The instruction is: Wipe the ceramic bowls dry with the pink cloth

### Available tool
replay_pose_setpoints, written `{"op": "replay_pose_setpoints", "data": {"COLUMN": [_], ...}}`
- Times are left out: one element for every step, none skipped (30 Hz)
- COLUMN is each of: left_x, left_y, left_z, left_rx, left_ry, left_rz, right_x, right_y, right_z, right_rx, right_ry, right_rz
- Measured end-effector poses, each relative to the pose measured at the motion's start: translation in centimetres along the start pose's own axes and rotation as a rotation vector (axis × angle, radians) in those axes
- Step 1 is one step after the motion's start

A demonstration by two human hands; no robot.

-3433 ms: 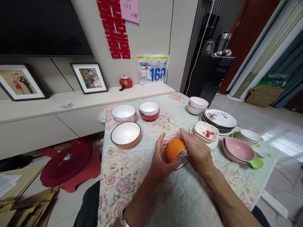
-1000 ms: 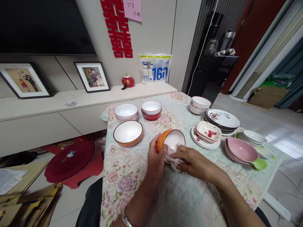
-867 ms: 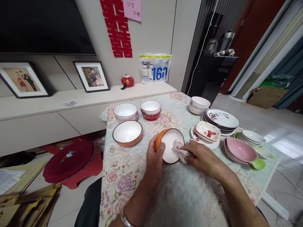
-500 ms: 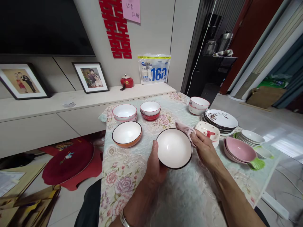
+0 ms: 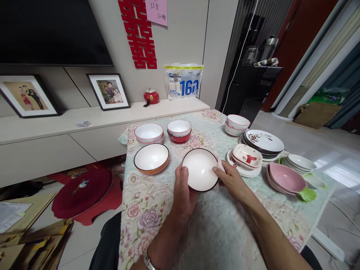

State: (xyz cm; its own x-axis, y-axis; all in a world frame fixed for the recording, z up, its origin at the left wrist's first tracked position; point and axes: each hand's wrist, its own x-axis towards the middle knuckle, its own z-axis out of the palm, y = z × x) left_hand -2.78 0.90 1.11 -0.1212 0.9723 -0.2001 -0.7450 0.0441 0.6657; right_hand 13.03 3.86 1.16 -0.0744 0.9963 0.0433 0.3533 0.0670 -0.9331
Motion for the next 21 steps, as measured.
{"op": "replay_pose_setpoints", "data": {"left_x": [0.0, 0.0, 0.1, 0.1, 0.1, 0.1, 0.1, 0.1, 0.1, 0.1, 0.1, 0.1, 0.1, 0.1, 0.2, 0.2, 0.2, 0.2, 0.1, 0.1, 0.1], "left_y": [-0.1, -0.1, -0.2, -0.2, -0.3, -0.2, -0.1, 0.0, 0.1, 0.2, 0.3, 0.4, 0.4, 0.3, 0.2, 0.1, 0.0, 0.0, -0.1, 0.0, 0.1], "left_z": [-0.1, -0.1, -0.2, -0.3, -0.4, -0.5, -0.5, -0.6, -0.6, -0.6, -0.6, -0.7, -0.7, -0.8, -0.9, -0.9, -1.0, -1.0, -0.9, -0.8, -0.7], "left_rx": [0.016, 0.032, 0.052, 0.078, 0.106, 0.134, 0.162, 0.189, 0.212, 0.234, 0.251, 0.262, 0.267, 0.268, 0.265, 0.255, 0.239, 0.218, 0.191, 0.166, 0.15], "left_ry": [-0.032, -0.064, -0.092, -0.112, -0.124, -0.129, -0.14, -0.154, -0.169, -0.185, -0.199, -0.209, -0.212, -0.209, -0.203, -0.192, -0.179, -0.168, -0.148, -0.129, -0.109], "left_rz": [-0.007, -0.016, -0.026, -0.034, -0.04, -0.045, -0.054, -0.068, -0.084, -0.097, -0.107, -0.108, -0.096, -0.07, -0.038, -0.008, 0.015, 0.027, 0.023, 0.017, 0.014], "right_x": [0.1, 0.1, 0.0, -0.1, -0.2, -0.4, -0.6, -0.8, -1.0, -1.2, -1.4, -1.5, -1.5, -1.5, -1.4, -1.3, -1.1, -0.9, -0.8, -0.6, -0.5], "right_y": [0.0, -0.2, -0.4, -0.6, -0.9, -1.2, -1.5, -1.7, -1.8, -2.0, -2.1, -2.1, -2.2, -2.2, -2.1, -2.1, -1.9, -1.8, -1.6, -1.5, -1.4], "right_z": [-0.2, -0.4, -0.8, -1.1, -1.4, -1.7, -1.8, -2.0, -2.0, -2.0, -1.9, -1.7, -1.6, -1.4, -1.2, -1.1, -0.9, -0.8, -0.7, -0.5, -0.3], "right_rx": [-0.049, -0.118, -0.198, -0.285, -0.373, -0.458, -0.539, -0.615, -0.681, -0.732, -0.765, -0.78, -0.778, -0.76, -0.73, -0.692, -0.65, -0.606, -0.562, -0.519, -0.473], "right_ry": [0.041, 0.086, 0.129, 0.164, 0.192, 0.214, 0.226, 0.231, 0.226, 0.213, 0.193, 0.169, 0.15, 0.145, 0.155, 0.176, 0.198, 0.212, 0.214, 0.201, 0.179], "right_rz": [-0.017, -0.044, -0.085, -0.142, -0.21, -0.288, -0.367, -0.441, -0.503, -0.554, -0.594, -0.626, -0.648, -0.656, -0.647, -0.62, -0.571, -0.504, -0.422, -0.333, -0.245]}}
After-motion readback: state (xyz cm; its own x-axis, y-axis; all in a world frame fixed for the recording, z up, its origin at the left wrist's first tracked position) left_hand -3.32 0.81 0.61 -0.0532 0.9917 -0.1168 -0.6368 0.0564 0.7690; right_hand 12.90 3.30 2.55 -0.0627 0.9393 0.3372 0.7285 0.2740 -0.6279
